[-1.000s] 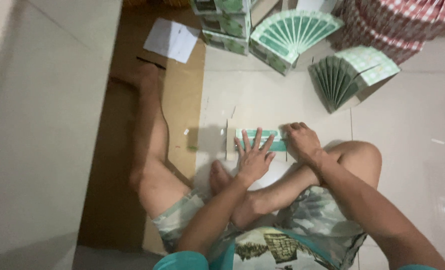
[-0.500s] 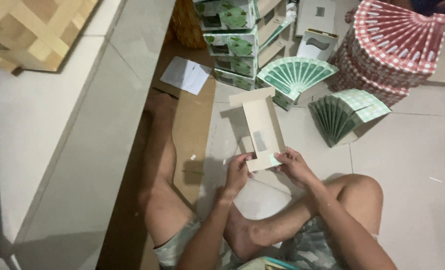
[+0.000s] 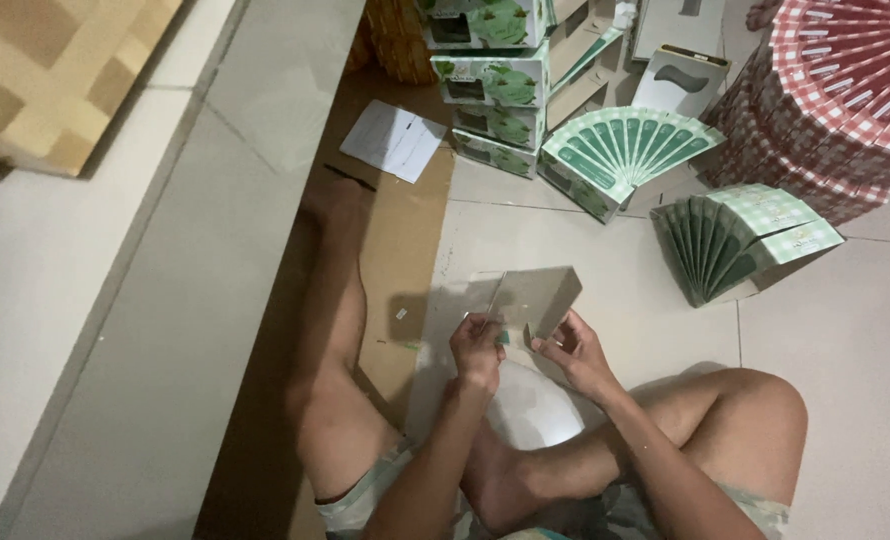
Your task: The person sits on the floor and repeatedly assembles small rectangular boxes from flat cardboard pieces. They fold the sides and secure them, then place the finished boxes into a stack nearby. The process is repeated multiple times with identical boxes.
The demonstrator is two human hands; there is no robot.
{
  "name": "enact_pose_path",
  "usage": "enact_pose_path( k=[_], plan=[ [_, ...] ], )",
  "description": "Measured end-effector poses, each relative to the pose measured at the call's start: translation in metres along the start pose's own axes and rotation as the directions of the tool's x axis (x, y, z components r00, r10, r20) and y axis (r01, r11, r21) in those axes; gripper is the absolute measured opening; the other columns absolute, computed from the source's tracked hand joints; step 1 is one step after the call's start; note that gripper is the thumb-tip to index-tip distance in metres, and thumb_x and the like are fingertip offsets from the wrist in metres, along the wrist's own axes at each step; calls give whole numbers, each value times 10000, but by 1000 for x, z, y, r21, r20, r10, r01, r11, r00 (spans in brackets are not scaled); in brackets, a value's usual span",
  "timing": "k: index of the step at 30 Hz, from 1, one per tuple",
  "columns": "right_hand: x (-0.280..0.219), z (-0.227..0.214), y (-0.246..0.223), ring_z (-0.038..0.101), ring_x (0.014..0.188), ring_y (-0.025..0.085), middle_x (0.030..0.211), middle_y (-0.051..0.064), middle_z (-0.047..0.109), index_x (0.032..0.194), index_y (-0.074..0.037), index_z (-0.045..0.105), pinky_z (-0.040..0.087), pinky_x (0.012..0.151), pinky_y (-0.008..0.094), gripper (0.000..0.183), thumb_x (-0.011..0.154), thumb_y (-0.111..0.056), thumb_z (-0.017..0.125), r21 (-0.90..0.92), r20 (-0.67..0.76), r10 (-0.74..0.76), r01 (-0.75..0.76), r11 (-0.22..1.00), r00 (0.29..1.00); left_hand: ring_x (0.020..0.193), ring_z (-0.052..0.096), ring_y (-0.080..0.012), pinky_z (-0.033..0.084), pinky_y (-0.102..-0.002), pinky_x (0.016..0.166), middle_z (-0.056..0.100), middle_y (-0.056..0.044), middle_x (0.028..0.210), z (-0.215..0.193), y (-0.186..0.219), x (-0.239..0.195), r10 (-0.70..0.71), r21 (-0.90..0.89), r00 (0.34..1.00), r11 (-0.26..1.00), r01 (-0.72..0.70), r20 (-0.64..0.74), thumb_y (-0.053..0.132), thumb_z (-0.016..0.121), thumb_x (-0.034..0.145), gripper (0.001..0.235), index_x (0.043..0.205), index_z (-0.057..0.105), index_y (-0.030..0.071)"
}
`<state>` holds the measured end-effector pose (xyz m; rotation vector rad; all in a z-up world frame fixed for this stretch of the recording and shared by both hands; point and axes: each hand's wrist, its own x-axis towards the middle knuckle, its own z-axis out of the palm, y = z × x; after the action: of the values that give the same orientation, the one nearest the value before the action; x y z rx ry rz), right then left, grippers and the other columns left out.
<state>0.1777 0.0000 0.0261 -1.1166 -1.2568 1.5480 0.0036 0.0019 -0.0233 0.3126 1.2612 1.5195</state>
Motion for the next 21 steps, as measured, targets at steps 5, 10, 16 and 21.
enact_pose_path(
  k=[5,10,16,21],
  plan=[
    [7,-10,11,555,777,145,831,17,474,986,-73,600,528,663,318,248,868,-43,816,-118,-92,-108,97,988,990,920,432,-254,425,-375,727,446,-140,1238,36,75,-55,-40,472,999,881,22,28,112,645,957,411,1284,396,121],
    [4,-9,-15,638,739,163,791,72,637,999,-43,650,558,635,320,235,868,-82,841,-247,-206,-134,81,966,969,1406,455,-397,412,-525,1099,467,-188,1464,43,71,-76,457,741,663,12,-671,593,172,678,975,378,1336,599,91],
    [6,-16,-6,631,761,174,775,94,681,950,-43,715,566,705,377,136,995,-170,701,-236,-127,-126,94,967,984,991,753,-265,588,-427,863,757,-84,974,22,27,-46,142,568,869,704,-426,475,175,773,954,96,1002,726,106],
    [2,-13,-33,619,1141,300,1213,217,713,879,9,716,519,961,508,56,928,-16,704,-56,48,-53,55,997,997,986,749,-263,608,-420,837,770,-162,1006,14,31,-42,21,427,915,880,-208,402,113,893,835,258,1047,764,40]
  ],
)
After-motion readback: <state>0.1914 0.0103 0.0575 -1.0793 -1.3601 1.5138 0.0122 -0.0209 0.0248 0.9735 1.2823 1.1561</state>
